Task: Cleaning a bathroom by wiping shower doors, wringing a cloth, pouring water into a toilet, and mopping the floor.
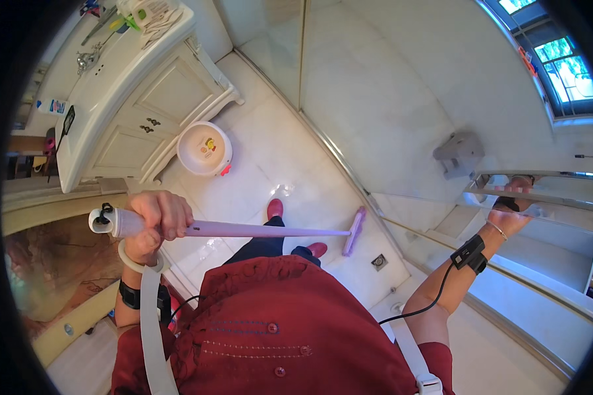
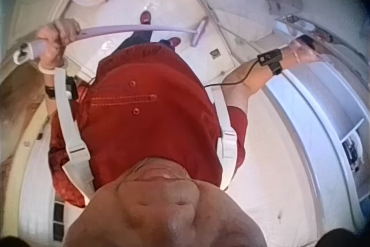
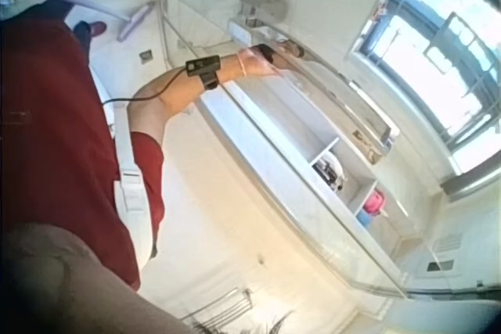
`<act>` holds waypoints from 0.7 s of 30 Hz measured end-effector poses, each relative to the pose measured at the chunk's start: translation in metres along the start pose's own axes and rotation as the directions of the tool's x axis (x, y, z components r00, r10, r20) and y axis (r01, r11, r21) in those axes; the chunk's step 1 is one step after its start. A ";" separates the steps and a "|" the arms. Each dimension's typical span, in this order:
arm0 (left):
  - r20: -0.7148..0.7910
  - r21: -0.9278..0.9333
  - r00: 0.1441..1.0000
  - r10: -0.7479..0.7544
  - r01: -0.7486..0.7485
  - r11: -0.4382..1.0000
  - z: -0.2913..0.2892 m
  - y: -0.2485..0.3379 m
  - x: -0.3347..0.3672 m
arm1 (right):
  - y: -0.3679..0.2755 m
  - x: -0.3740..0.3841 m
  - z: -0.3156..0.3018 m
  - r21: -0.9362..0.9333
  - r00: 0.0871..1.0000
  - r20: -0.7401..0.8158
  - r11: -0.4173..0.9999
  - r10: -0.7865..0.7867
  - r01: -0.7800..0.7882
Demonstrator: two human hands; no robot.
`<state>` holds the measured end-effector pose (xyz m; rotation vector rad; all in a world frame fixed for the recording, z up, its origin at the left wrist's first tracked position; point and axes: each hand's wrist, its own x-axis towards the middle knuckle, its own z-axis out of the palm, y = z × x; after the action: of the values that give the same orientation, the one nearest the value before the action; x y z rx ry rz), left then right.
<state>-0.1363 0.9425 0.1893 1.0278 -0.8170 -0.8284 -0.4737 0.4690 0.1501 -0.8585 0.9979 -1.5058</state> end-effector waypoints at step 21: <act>-0.086 -0.044 0.996 0.000 -0.004 0.999 -0.010 -0.007 -0.001 | 0.095 -0.041 0.199 -0.063 0.925 0.381 0.998 0.009 0.016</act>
<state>-0.1298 0.9451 0.1794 1.0164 -0.7238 -0.7919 -0.2497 0.4751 0.1389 -1.1492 0.7579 -1.2489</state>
